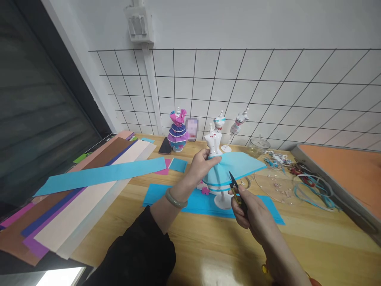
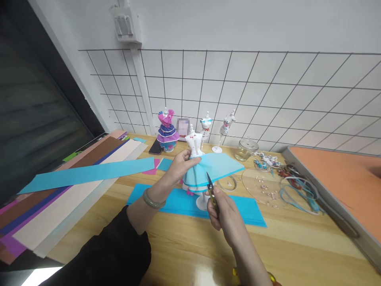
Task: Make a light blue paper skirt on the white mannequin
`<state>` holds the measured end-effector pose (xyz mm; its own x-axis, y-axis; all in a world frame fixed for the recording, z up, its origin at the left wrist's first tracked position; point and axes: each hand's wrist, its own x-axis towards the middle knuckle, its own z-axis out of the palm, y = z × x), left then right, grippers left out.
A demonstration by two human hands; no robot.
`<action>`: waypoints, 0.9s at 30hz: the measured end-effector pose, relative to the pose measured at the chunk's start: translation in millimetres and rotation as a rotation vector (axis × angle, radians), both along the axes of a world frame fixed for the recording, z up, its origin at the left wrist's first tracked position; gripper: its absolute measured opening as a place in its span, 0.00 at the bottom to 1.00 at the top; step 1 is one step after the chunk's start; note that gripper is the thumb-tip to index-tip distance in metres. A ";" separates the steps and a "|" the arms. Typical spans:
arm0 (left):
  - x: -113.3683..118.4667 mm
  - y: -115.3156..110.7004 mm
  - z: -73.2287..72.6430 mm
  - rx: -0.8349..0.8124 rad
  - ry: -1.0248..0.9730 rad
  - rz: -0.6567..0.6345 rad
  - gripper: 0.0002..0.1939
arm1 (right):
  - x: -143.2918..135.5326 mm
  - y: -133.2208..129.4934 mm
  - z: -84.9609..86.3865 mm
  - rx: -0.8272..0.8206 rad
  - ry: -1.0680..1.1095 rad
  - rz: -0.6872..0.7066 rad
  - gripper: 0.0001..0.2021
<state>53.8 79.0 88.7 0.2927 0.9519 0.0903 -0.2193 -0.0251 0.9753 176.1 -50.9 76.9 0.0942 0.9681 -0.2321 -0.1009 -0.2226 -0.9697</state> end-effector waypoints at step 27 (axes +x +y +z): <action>0.7 -2.9 -2.9 0.050 -0.004 -0.061 0.14 | 6.1 4.4 3.9 -0.020 -0.174 0.026 0.29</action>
<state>54.5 76.1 85.8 0.3499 0.9264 0.1389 -0.2259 -0.0605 0.9723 182.3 -46.5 80.7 0.1101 0.9660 -0.2338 0.0745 -0.2426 -0.9673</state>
